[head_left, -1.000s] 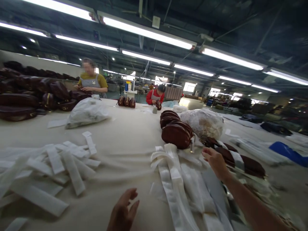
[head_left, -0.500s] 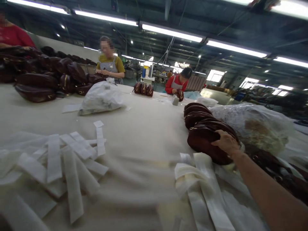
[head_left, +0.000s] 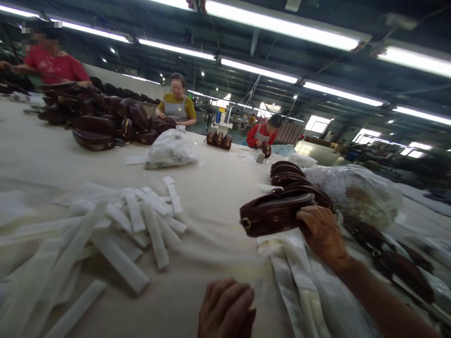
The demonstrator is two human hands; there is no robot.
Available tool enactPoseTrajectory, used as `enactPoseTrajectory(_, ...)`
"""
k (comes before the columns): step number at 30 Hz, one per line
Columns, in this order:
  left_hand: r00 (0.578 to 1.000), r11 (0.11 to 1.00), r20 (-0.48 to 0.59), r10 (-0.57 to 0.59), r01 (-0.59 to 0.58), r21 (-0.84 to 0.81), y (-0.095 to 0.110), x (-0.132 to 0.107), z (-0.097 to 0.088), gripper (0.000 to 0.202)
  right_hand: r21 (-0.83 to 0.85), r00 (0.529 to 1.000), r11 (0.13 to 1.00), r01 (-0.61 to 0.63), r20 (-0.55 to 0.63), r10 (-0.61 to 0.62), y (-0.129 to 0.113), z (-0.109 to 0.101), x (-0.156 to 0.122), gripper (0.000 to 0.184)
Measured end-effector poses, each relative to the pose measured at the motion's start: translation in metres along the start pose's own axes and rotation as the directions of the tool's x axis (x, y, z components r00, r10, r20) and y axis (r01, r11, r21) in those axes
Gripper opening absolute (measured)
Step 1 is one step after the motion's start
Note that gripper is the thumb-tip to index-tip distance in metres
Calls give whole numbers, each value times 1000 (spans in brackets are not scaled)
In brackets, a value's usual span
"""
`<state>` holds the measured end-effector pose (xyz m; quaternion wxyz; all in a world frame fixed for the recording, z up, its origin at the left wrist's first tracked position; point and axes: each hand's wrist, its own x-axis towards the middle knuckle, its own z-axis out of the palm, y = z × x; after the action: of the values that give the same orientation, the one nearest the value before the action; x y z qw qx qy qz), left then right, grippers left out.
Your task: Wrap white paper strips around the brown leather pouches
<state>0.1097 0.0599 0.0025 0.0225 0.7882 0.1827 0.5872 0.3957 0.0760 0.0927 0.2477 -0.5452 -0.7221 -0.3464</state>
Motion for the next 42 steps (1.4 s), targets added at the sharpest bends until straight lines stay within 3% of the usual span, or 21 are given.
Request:
enactPoseTrajectory(2, 998, 998, -18, -60, 60, -8, 8, 33, -44, 26, 95, 979, 975, 201, -15, -201, -43, -24, 3, 17)
enactPoseTrajectory(4, 991, 990, -26, -129, 128, -55, 14, 55, -79, 33, 197, 920, 900, 389, -40, -389, -84, -41, 1, 19)
enactPoseTrajectory(5, 991, 987, 30, -133, 136, -91, 16, 61, -92, 33, 246, 889, 857, 454, -54, -455, -103, -47, -1, 19)
enactPoseTrajectory(7, 961, 983, 274, -47, 93, -158, 18, 62, -109, 33, 335, 848, 786, 519, -85, -524, -136, -55, -9, 21)
enactPoseTrajectory(8, 909, 980, 417, 20, 65, -189, 18, 58, -114, 32, 372, 835, 757, 537, -105, -541, -150, -56, -12, 21)
enactPoseTrajectory(10, 756, 976, 644, 117, 34, -217, 18, 47, -121, 25, 422, 823, 720, 551, -130, -554, -170, -57, -19, 22)
enactPoseTrajectory(12, 637, 982, 760, 131, 21, -187, 20, 37, -126, 20, 440, 827, 717, 541, -123, -548, -179, -59, -24, 22)
enactPoseTrajectory(13, 600, 987, 790, 127, 6, -163, 20, 34, -128, 20, 439, 832, 726, 530, -103, -545, -180, -61, -25, 21)
enactPoseTrajectory(15, 564, 992, 817, 121, -38, -121, 21, 30, -131, 20, 432, 845, 754, 495, -38, -533, -176, -71, -29, 22)
enactPoseTrajectory(17, 573, 993, 811, 117, -72, -93, 19, 28, -131, 16, 422, 887, 810, 408, 29, -461, -172, -87, -36, 26)
enactPoseTrajectory(20, 639, 995, 764, 93, -76, -58, 18, 23, -126, 11, 432, 962, 881, 190, 95, -255, -180, -113, -55, 27)
enactPoseTrajectory(23, 680, 995, 728, 87, -91, -34, 22, 14, -118, 11, 358, 980, 930, 87, 135, -143, -205, -125, -74, 27)
enactPoseTrajectory(28, 704, 986, 709, 44, -146, 84, 39, 5, -114, 13, 192, 996, 981, 5, 87, -22, -234, -110, -85, 18)
enactPoseTrajectory(34, 788, 976, 616, 11, -142, 163, 32, 3, -117, 19, 207, 991, 972, -114, 87, 98, -231, -97, -97, 23)
enactPoseTrajectory(38, 741, 991, 672, -5, -85, 102, 18, 0, -110, 29, 174, 970, 962, -210, 157, 184, -217, -93, -106, 35)
enactPoseTrajectory(40, 727, 992, 685, -41, -54, 116, 16, -2, -105, 39, 119, 980, 983, -141, 155, 122, -207, -90, -105, 39)
enactPoseTrajectory(42, 727, 988, 685, -53, -62, 143, 17, -3, -101, 47, 80, 993, 997, 10, 117, -19, -198, -83, -98, 42)
